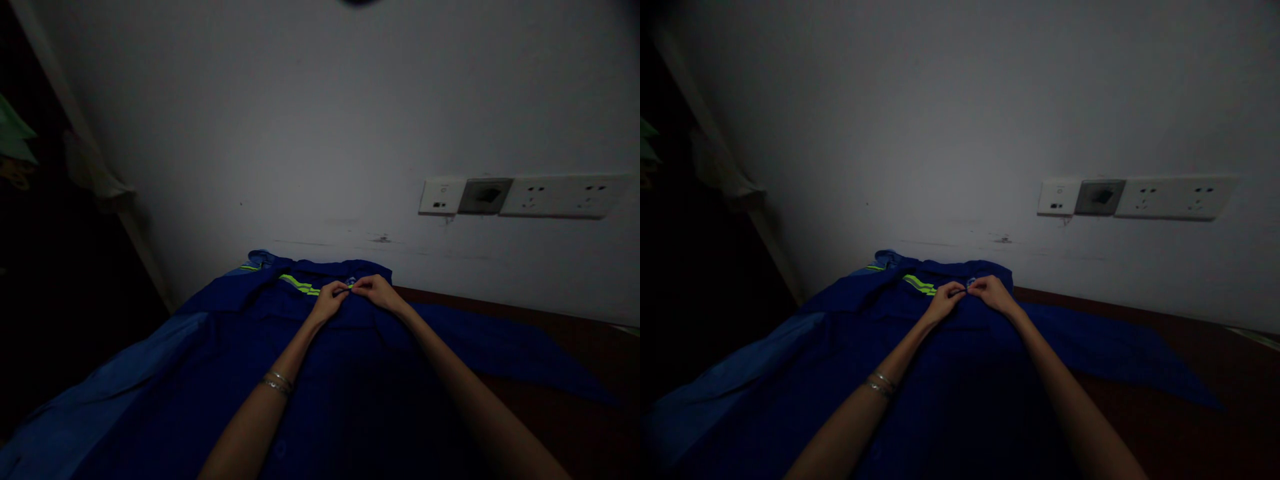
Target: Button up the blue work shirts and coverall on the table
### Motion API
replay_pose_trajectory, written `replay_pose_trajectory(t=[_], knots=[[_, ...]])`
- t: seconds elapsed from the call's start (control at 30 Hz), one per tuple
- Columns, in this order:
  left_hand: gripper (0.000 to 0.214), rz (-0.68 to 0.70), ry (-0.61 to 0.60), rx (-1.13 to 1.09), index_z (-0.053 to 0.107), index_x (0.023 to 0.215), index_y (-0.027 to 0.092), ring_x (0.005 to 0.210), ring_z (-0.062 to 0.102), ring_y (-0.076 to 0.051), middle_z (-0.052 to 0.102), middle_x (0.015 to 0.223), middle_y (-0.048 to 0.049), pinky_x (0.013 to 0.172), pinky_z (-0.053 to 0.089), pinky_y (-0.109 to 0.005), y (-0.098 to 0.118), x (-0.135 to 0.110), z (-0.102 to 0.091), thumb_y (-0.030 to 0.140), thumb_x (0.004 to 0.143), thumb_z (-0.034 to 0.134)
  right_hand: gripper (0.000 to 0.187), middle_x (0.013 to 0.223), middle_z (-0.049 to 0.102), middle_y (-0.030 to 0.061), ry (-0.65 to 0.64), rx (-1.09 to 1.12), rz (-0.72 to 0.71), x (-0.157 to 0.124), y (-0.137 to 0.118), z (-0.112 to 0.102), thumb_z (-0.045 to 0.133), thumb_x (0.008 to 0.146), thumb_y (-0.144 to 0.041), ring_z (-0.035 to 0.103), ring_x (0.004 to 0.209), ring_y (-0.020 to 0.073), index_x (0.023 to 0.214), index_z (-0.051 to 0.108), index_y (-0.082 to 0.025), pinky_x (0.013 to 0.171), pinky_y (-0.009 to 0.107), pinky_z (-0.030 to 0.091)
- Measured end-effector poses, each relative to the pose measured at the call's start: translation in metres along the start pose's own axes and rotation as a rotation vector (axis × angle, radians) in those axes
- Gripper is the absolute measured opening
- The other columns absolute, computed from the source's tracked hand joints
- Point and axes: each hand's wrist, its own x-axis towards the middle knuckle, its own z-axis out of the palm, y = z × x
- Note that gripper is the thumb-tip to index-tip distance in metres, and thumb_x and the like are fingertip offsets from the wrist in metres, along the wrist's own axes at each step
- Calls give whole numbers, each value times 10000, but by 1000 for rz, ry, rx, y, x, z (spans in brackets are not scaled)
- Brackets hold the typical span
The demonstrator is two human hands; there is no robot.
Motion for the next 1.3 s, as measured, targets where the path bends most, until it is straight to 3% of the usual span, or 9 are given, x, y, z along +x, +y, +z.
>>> replay_pose_trajectory(t=[0.23,0.43,0.9,1.3], knots=[[349,-28,-71,82,585,950,151,880,549,-155,615,896,-28,772,439,-266,4,1,-8,130,609,654,228,708,647,36,13,11,-12,1,-2,2,538,703,-315,570,688,149,748,663,-129,655,244,416],[246,41,-81,162,629,897,147,834,569,-160,644,879,-36,787,429,-285,-1,2,-8,188,654,630,226,711,649,31,1,5,-4,1,1,2,543,698,-315,567,688,151,762,666,-136,668,254,419],[205,-2,-155,229,665,843,121,767,582,-186,668,833,-47,712,435,-288,-2,2,-10,219,676,601,206,711,641,32,16,-85,-48,-2,-3,6,504,731,-281,557,670,140,754,651,-139,637,232,405],[225,-86,-138,211,656,857,104,776,565,-179,661,825,-41,737,421,-288,-5,1,-7,194,656,608,225,700,622,38,-9,-51,-55,-2,-1,8,506,730,-306,545,664,145,754,637,-125,626,240,396]])
